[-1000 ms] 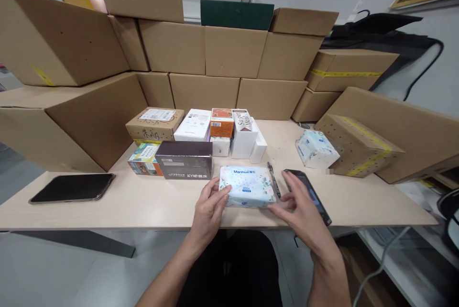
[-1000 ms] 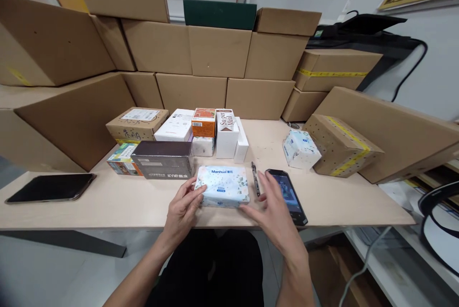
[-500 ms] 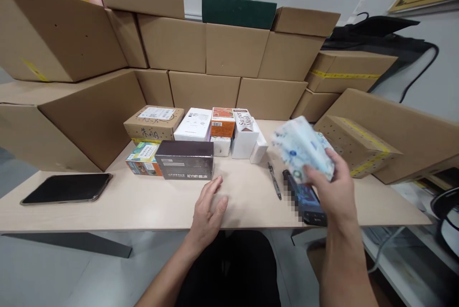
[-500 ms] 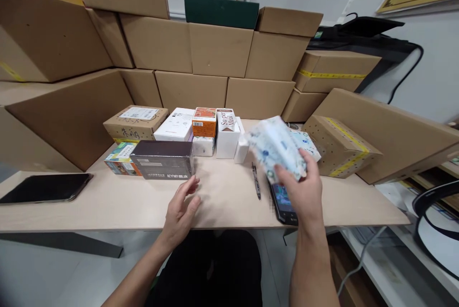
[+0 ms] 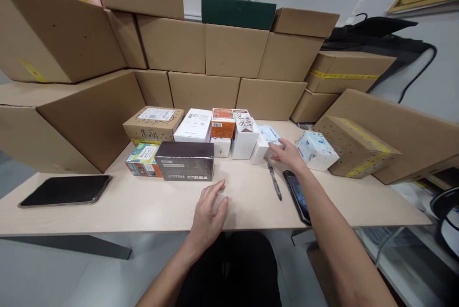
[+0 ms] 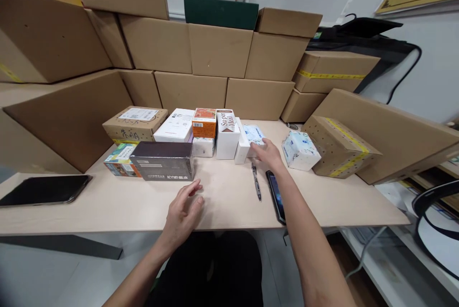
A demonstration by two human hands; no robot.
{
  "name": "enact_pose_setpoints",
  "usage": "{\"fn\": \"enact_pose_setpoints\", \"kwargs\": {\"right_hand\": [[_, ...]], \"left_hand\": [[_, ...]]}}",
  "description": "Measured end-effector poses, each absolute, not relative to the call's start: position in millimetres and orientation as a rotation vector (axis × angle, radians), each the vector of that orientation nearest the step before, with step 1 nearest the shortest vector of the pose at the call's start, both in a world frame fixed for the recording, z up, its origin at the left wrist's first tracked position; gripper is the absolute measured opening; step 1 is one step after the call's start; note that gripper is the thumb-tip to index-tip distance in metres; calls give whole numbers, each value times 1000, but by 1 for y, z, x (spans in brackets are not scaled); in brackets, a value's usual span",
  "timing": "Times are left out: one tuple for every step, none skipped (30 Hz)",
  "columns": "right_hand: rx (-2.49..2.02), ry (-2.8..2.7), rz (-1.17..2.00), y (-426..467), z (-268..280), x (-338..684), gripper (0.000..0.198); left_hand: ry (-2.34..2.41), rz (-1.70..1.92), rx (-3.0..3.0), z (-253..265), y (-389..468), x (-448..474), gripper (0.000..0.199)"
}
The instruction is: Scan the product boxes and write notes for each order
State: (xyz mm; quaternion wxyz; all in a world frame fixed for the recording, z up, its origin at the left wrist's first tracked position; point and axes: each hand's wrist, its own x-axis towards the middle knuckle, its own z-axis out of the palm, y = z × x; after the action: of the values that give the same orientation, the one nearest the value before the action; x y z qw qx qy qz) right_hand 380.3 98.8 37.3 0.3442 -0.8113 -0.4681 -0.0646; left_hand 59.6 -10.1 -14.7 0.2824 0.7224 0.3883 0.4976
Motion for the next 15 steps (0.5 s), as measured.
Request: {"fn": "enact_pose_setpoints", "kwargs": {"right_hand": [[-2139, -1204, -169, 93, 42, 388, 53], [-2178, -1183, -170, 86, 47, 397, 54], [-2223, -1144, -189, 78, 52, 407, 56], [-2272, -1085, -224, 71, 57, 417, 59], [-2327, -1017, -250, 64, 61, 427, 64], [-2381, -953, -257, 58, 63, 436, 67], [-2429, -902, -241, 54, 63, 444, 70], [-2465, -873, -205, 50, 62, 450, 71], [-2486, -863, -162, 49, 59, 455, 72], [-2491, -869, -125, 47, 55, 458, 72], [-2482, -884, -98, 47, 51, 460, 71], [-2463, -902, -86, 46, 48, 461, 69], [-2437, -919, -86, 45, 45, 461, 67], [-2407, -931, -96, 43, 44, 460, 66], [-2372, -942, -113, 39, 45, 459, 66]], "left_hand": [[1037, 1328, 1941, -14, -10, 60, 43], [1034, 1323, 1949, -14, -10, 60, 43], [1029, 1318, 1959, -13, -10, 60, 42], [1024, 1315, 1970, -13, -10, 60, 41], [1019, 1314, 1984, -12, -10, 61, 40], [1013, 1313, 1998, -12, -10, 61, 39], [1009, 1312, 2012, -11, -11, 61, 39], [1006, 1313, 2023, -11, -11, 61, 38], [1007, 1316, 2032, -11, -11, 61, 37], [1008, 1320, 2038, -11, -11, 61, 36], [1010, 1326, 2039, -11, -11, 62, 35], [1012, 1334, 2039, -11, -11, 62, 33], [1014, 1343, 2039, -11, -10, 62, 32], [1018, 1354, 2039, -11, -10, 62, 31], [1023, 1364, 2038, -11, -10, 62, 30]]}}
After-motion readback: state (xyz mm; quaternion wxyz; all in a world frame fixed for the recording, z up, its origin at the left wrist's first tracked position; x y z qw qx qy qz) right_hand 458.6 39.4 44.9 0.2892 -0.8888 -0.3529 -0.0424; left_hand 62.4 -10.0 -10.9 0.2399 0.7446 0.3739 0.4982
